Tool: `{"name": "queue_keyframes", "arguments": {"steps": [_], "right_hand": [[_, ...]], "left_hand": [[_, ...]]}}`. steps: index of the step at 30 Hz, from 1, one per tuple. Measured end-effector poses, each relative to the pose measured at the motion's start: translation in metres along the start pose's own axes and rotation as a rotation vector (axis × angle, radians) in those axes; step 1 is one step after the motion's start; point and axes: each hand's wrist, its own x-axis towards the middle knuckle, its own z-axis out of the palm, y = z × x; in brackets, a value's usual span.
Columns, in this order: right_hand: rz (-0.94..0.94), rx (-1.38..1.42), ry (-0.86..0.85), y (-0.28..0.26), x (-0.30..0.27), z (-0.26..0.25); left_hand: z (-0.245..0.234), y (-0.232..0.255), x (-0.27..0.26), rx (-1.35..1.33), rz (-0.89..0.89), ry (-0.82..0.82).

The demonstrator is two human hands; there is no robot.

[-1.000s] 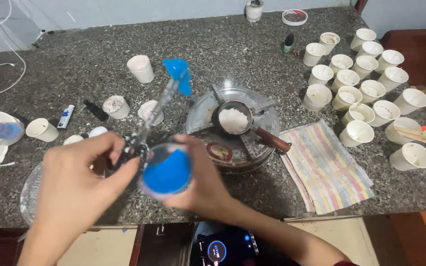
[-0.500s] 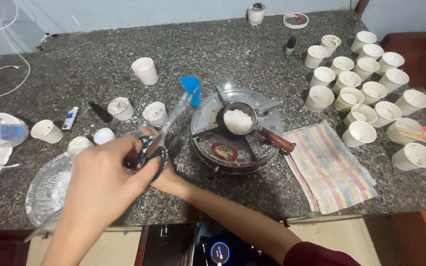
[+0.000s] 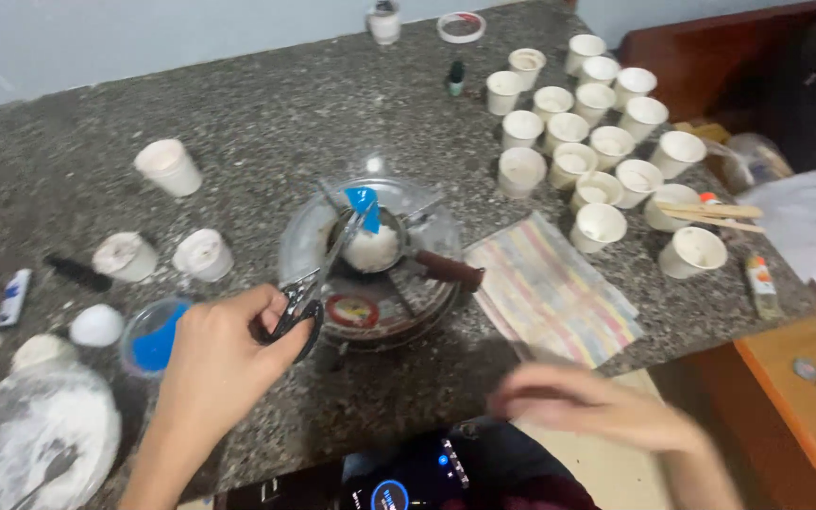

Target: Scooping wax flakes into a melting pot and stirring them over a portable stove

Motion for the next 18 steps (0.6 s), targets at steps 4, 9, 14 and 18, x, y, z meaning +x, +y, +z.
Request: {"name": "queue_keyframes", "arguments": {"steps": [4, 9, 14, 18], "right_hand": [[0.335, 0.219, 0.664, 0.029, -0.096, -0.036], [0.141, -0.074, 0.951, 0.006, -0.070, -0.031], [-0.292, -0.485, 0.758, -0.011, 0.060, -0.018], [-0.056, -0.843, 0.576, 0.016, 0.137, -0.024]], "left_hand": [[0.014, 0.005, 0.014, -0.074, 0.023, 0.010], [0.020, 0.005, 0.017, -0.265, -0.094, 0.113], [0.009, 0.011, 0.001, -0.300, -0.119, 0.191], [0.004, 0.000, -0.011, -0.292, -0.200, 0.167]]}}
